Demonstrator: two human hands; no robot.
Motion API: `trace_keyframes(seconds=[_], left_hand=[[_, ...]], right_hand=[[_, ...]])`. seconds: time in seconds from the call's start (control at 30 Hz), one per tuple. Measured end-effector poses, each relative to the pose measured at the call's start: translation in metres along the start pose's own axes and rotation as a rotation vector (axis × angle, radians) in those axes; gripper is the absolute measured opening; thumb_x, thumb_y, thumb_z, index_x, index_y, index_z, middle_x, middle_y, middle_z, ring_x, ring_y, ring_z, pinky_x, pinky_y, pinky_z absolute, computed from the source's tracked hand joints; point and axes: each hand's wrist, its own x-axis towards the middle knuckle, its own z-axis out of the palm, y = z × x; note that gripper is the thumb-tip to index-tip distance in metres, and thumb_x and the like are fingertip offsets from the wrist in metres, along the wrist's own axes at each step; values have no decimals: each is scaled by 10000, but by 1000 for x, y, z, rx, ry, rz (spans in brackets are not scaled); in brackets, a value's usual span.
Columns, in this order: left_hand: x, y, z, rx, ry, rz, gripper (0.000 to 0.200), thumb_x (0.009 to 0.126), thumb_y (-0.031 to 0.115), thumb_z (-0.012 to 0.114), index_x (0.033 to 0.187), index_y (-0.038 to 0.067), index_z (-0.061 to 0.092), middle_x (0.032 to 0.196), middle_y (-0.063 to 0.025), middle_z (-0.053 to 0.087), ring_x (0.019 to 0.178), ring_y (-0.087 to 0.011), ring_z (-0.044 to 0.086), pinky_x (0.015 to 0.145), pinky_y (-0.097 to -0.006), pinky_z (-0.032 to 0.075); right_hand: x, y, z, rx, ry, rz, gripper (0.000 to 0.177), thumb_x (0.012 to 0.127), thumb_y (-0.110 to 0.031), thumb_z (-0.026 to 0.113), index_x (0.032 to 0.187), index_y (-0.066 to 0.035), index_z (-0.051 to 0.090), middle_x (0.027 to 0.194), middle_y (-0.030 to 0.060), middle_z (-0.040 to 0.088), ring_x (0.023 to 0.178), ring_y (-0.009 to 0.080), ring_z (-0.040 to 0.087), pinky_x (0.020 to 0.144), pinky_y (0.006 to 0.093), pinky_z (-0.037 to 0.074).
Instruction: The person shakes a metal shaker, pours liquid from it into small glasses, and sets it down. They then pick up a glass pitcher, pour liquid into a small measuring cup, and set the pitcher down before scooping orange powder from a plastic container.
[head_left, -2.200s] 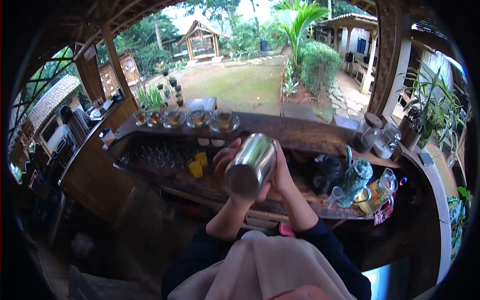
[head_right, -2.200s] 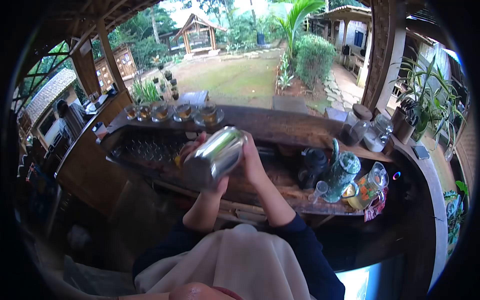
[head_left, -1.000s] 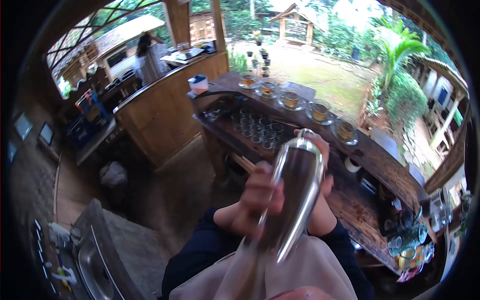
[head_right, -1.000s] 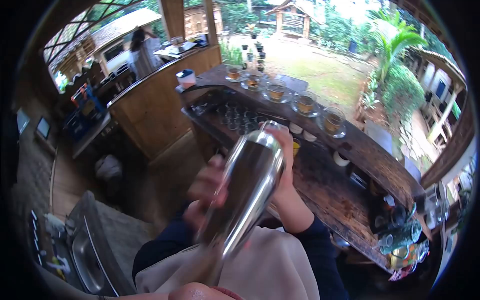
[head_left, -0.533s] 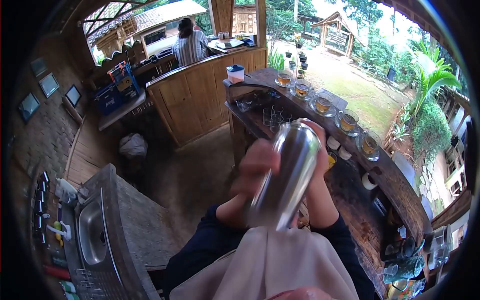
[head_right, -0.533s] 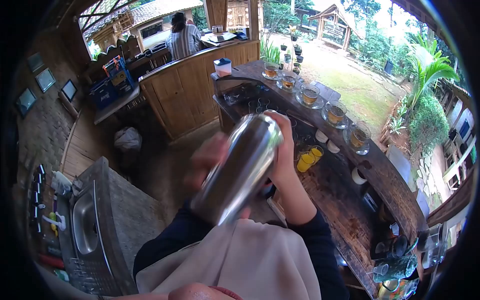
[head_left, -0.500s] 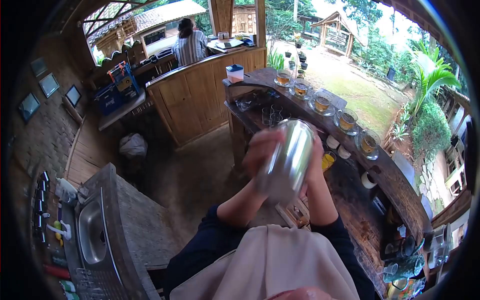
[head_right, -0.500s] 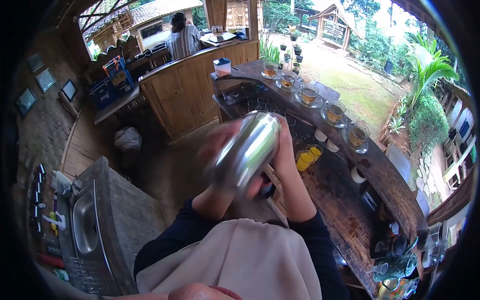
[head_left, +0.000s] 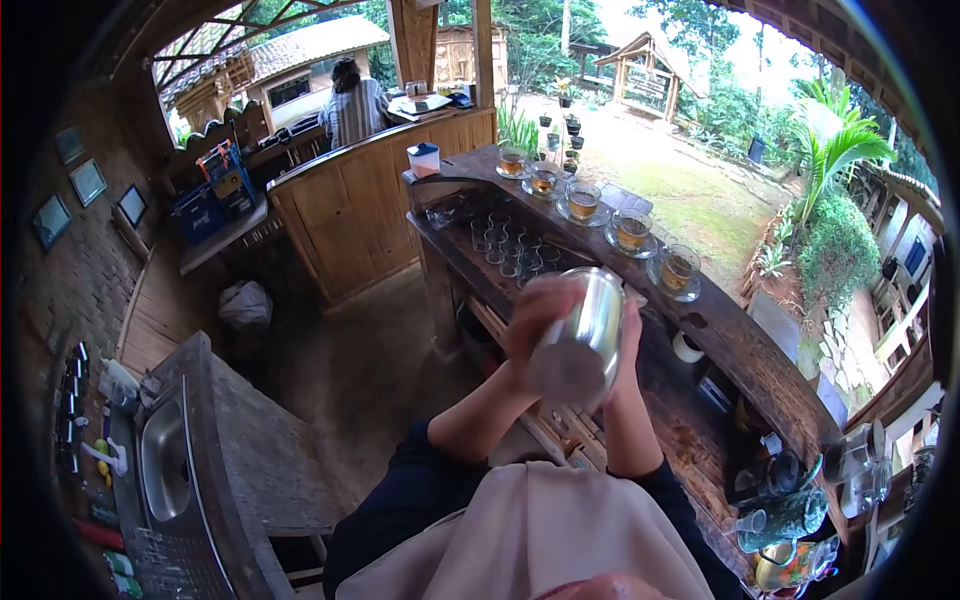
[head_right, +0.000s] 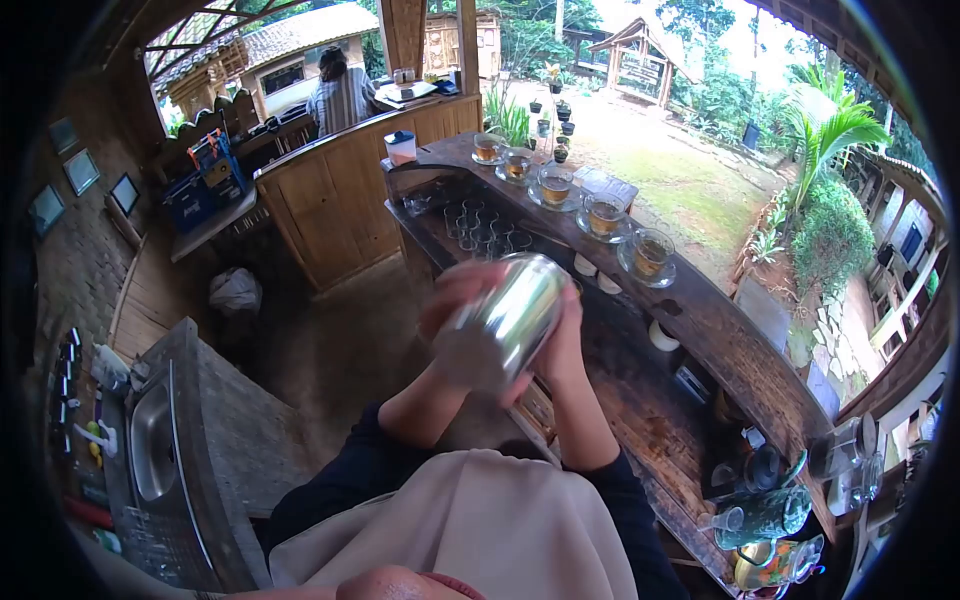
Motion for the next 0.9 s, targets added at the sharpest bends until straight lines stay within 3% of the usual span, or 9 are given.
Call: trace_keyframes(seconds=[0.07, 0.27, 0.37, 0.43, 0.5, 0.6, 0.73, 0.8, 0.9], left_hand=[[-1, -4, 27, 60, 25, -290, 818, 627, 387, 830, 1242, 78, 388, 1151, -218, 523, 1059, -323, 532, 885, -485, 427], [6, 63, 77, -188, 204, 327, 180, 886, 294, 536, 1022, 177, 529, 1079, -97, 585, 921, -283, 562, 829, -481, 379], [-4, 38, 84, 34, -52, 111, 163, 857, 211, 575, 985, 110, 562, 1111, -115, 567, 983, -306, 555, 809, -471, 397], [-30, 8, 112, 263, -95, -195, 492, 827, 174, 627, 1216, 29, 363, 1178, -185, 523, 1048, -331, 535, 921, -467, 414], [9, 34, 141, 115, 25, -240, 426, 801, 210, 689, 1170, 142, 488, 1093, -86, 592, 986, -297, 567, 863, -443, 409], [4, 74, 145, -14, 168, 216, 451, 783, 190, 714, 1175, 247, 499, 1086, -79, 586, 982, -286, 568, 829, -464, 411], [-1, 103, 168, -180, 457, 256, 302, 818, 179, 674, 1077, 210, 521, 1060, -80, 598, 919, -260, 591, 784, -453, 417], [-16, 70, 141, -46, -15, 10, 334, 825, 153, 663, 1110, 164, 487, 1067, -84, 593, 943, -255, 587, 828, -447, 421], [-23, 26, 178, 71, 71, -273, 930, 545, 461, 856, 1211, 19, 380, 1177, -174, 509, 1074, -310, 525, 924, -445, 413]], right_hand=[[-17, -7, -20, 25, -1, -40, 554, 960, -490, 308, 1274, -47, 416, 1262, 137, 486, 1124, 231, 520, 959, 372, 427], [-64, -58, -5, -531, -351, -853, 1006, 640, -844, 492, 1280, -73, 406, 1250, 271, 385, 1121, 340, 445, 927, 438, 387], [-58, -51, -47, -657, 98, -454, 714, 848, -638, 460, 1205, -20, 471, 1193, 192, 495, 1074, 263, 523, 919, 339, 420], [-43, -58, -88, 595, -367, 159, 584, 916, -508, 411, 1185, 4, 492, 1121, 142, 564, 1030, 234, 562, 911, 302, 427], [-60, -82, -63, 413, -103, 76, 610, 911, -526, 388, 1183, 9, 495, 1085, 137, 586, 994, 254, 579, 905, 315, 432], [-99, -121, -16, -874, 19, -489, 741, 871, -661, 355, 1162, 5, 503, 1131, 160, 557, 1059, 265, 538, 920, 347, 407], [-117, -124, -25, -776, -210, -965, 516, 845, -461, 532, 1129, -30, 519, 1089, 205, 563, 1065, 303, 515, 905, 406, 400], [-112, -117, -46, -717, 95, -548, 461, 902, -420, 463, 1136, -28, 521, 1057, 149, 600, 1028, 258, 551, 898, 367, 423], [-89, -114, -86, 68, 216, -14, 445, 957, -404, 380, 1150, -29, 522, 1078, 103, 610, 1037, 219, 562, 912, 342, 427]])
